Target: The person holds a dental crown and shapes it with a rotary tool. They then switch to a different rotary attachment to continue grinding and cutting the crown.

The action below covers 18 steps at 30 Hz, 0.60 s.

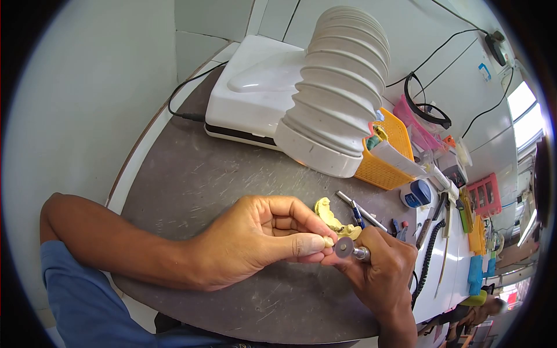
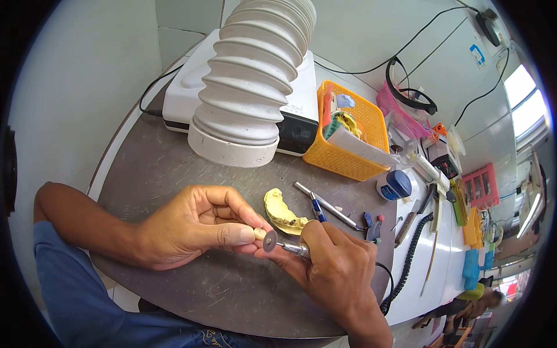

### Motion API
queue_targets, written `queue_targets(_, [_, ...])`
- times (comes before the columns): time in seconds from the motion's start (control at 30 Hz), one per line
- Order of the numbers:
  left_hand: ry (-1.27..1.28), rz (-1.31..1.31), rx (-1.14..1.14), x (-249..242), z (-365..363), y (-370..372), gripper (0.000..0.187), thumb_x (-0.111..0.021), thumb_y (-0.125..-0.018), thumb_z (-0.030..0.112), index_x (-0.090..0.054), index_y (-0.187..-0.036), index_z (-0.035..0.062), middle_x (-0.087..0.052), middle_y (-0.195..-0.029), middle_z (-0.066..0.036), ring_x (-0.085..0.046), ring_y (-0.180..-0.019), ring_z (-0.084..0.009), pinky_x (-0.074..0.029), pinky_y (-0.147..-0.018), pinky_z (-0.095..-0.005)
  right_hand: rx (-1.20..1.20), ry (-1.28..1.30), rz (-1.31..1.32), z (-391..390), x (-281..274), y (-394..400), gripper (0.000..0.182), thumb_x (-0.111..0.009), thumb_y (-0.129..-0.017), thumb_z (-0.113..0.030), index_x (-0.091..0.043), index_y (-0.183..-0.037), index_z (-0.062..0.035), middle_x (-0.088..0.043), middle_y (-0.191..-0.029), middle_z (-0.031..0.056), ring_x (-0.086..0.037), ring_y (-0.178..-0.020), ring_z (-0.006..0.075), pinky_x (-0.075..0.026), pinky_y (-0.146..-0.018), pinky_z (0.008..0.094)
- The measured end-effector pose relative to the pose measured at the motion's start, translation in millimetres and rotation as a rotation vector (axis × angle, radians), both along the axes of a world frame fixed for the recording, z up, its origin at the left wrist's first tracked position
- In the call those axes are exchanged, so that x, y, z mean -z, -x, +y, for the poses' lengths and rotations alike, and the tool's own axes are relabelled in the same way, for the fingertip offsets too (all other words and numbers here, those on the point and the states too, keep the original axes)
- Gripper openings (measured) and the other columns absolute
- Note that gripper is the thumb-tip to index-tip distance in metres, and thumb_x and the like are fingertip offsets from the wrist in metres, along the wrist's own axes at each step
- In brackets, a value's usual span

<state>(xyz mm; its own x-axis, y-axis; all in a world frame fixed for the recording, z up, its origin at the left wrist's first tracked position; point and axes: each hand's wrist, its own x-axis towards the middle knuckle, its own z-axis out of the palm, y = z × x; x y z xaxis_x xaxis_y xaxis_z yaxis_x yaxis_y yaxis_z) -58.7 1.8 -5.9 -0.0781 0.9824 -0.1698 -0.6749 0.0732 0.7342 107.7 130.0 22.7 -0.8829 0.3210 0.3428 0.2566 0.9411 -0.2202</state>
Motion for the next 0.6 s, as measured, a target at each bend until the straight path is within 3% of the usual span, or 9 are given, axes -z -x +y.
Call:
queue_targets(0.17, [0.005, -0.001, -0.002, 0.4, -0.1, -0.4, 0.012, -0.058, -0.089, -0.002, -0.058, -0.1, -0.0026, -0.063, -0.105, -0.015, -0.063, -0.098, -0.0178, -0.053, -0.09, -0.0291, -0.034, -0.069, -0.034, 3.3, 0.8, 0.2, 0.047, -0.078, -0.068, -0.045, -0.05, -0.062, -0.0076, -0.048, -0.052, 0.0027, -0.051, -0.042, 0.0172, -0.036, -0.038, 0.031])
queue_targets(0.6, [-0.022, -0.007, -0.009, -0.4, -0.5, -0.4, 0.012, -0.058, -0.088, -0.003, -0.06, -0.1, -0.0033, -0.062, -0.105, -0.015, -0.062, -0.099, -0.0164, -0.053, -0.091, -0.0291, -0.036, -0.054, -0.022, 3.8, 2.8, 1.1, 0.046, -0.077, -0.069, -0.046, -0.052, -0.065, -0.0074, -0.05, -0.053, 0.0026, -0.053, -0.043, 0.018, -0.038, -0.038, 0.0316])
